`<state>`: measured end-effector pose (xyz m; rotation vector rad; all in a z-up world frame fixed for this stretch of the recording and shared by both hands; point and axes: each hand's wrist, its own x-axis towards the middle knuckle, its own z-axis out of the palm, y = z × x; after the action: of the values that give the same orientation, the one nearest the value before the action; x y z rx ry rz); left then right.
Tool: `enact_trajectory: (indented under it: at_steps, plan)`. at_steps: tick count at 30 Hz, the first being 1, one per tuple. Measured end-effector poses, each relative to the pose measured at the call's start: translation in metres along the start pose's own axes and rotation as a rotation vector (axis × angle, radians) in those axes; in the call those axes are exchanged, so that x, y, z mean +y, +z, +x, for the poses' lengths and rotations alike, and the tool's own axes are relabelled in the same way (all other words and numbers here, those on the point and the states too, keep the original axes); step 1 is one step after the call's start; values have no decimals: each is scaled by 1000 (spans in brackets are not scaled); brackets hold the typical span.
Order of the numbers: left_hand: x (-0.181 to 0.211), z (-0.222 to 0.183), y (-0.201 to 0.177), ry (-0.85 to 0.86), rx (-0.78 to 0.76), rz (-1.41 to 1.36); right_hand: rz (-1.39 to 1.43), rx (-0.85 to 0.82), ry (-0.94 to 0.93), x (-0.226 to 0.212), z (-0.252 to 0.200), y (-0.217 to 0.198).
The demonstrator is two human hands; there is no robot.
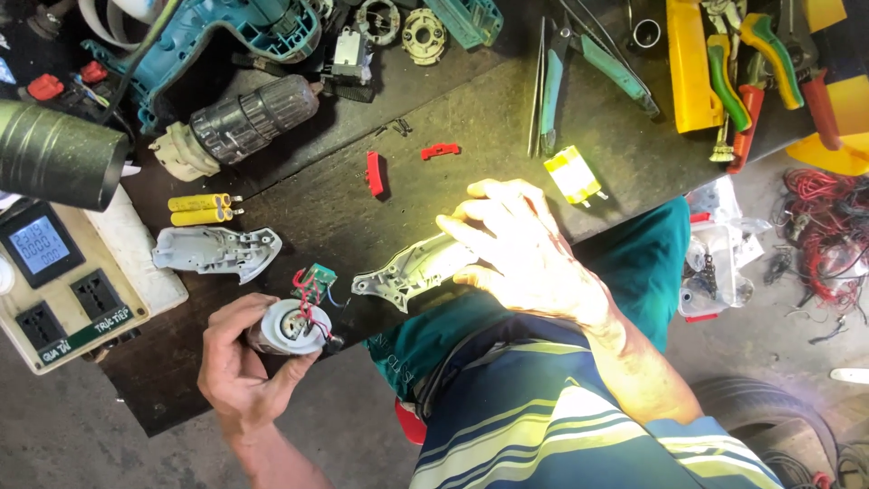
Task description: Disassembling and inspecting the internal components of a cordless power tool on a repair bench.
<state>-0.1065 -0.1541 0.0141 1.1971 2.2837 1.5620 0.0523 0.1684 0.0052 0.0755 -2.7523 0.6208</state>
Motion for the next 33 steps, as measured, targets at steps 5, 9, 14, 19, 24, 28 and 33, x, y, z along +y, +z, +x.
enact_trajectory:
  at_steps: [5, 9, 14, 19, 24, 28, 33]
  plan:
    - [-10, -9, 0, -12, 61, -3, 5, -13, 3, 0, -2, 0]
    - [-10, -10, 0, -3, 53, 26, -20, -16, 8, 0, -4, 4]
    - [-9, -9, 1, 49, 22, 131, -8, 35, -3, -2, -2, 5]
    - [-9, -8, 1, 48, 2, 140, 29, 48, 4, -1, -4, 7]
    - [-10, -8, 0, 55, -20, 143, 27, 22, 12, -1, -4, 4]
    - [-12, -9, -1, 65, -37, 159, 51, 24, 36, -5, 0, 2]
    - [-7, -5, 1, 72, -21, 155, 87, 33, 45, -5, 0, 2]
